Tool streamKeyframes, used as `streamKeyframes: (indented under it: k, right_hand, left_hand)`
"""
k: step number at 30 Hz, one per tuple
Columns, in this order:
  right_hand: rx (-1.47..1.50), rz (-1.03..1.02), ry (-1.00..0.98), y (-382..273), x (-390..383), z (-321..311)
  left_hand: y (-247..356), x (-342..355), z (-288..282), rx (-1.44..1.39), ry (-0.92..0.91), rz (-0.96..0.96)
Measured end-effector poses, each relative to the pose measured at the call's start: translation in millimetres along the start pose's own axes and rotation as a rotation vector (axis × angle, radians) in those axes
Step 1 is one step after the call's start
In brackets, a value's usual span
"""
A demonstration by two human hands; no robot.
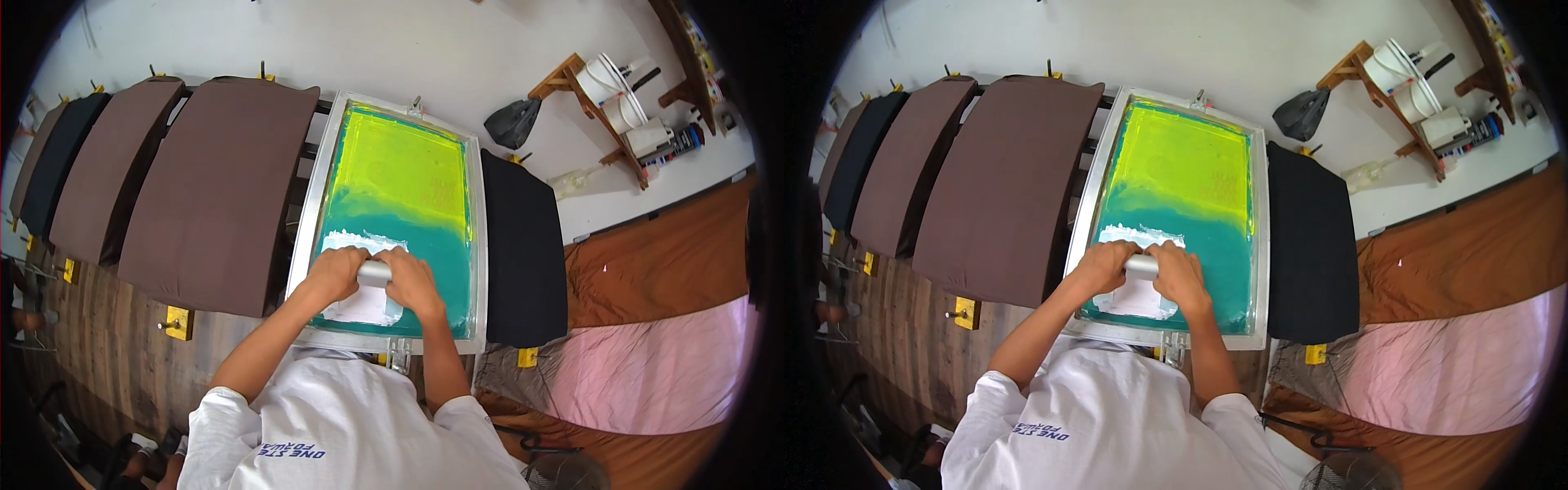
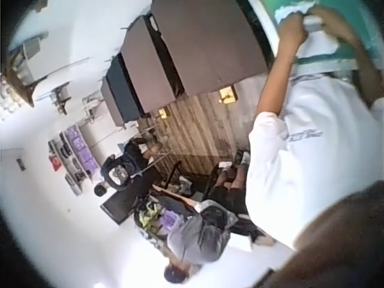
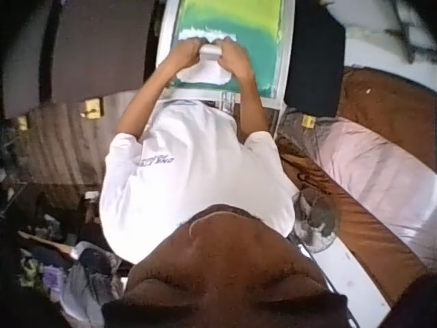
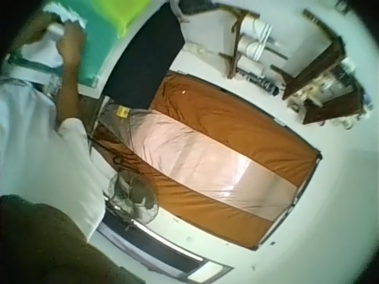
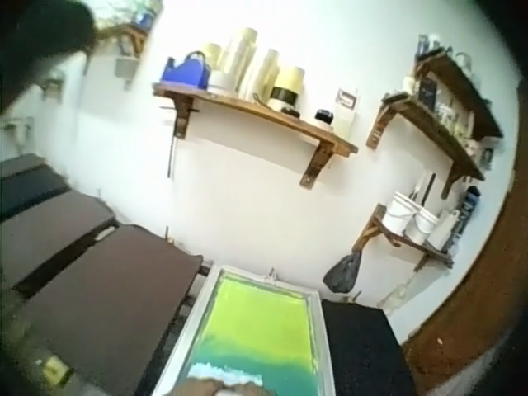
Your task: Applying white ink to a screen-printing frame using a squeegee to print a design.
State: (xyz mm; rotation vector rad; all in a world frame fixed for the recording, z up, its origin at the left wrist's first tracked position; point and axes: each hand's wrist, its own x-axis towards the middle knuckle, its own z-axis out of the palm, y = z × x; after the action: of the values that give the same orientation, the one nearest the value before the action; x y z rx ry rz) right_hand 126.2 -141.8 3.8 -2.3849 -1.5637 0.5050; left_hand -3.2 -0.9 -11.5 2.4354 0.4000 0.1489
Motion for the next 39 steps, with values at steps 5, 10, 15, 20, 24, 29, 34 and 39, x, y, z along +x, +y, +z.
streamKeyframes:
  k: [5, 10, 15, 20, 24, 29, 34, 39]
  right_hand:
    - [0.012, -0.087, 0.155, -10, -39, 31]
    - [-0.005, 0.001, -0.003, -36, -91, 25]
    - [0.010, -0.047, -0.043, -27, -56, -4]
    - [-0.009, -0.031, 0.050, -13, -17, 2]
    - [-0.057, -0.009, 0.130, -17, -45, 28]
    - [-0.022, 0.016, -0.010, -33, -90, 26]
    - [0.017, -0.061, -0.061, -30, -61, -3]
    - [0.005, -0.036, 0.073, -3, -10, 4]
  left_hand:
    - [-3, -54, 33, -0.066, 0.140, 0.148]
    - [28, -102, 39, -0.028, -0.011, 0.106]
    - [22, -65, 26, -0.048, -0.052, 0.037]
    - [-3, -21, 24, 0.006, -0.049, 0.014]
    - [0, -56, 54, 0.053, 0.100, 0.093]
    - [24, -99, 39, 0.113, -0.114, 0.122]
    - [19, -65, 15, 0.050, -0.217, 0.046]
    - [-6, -14, 22, 0.066, -0.021, 0.046]
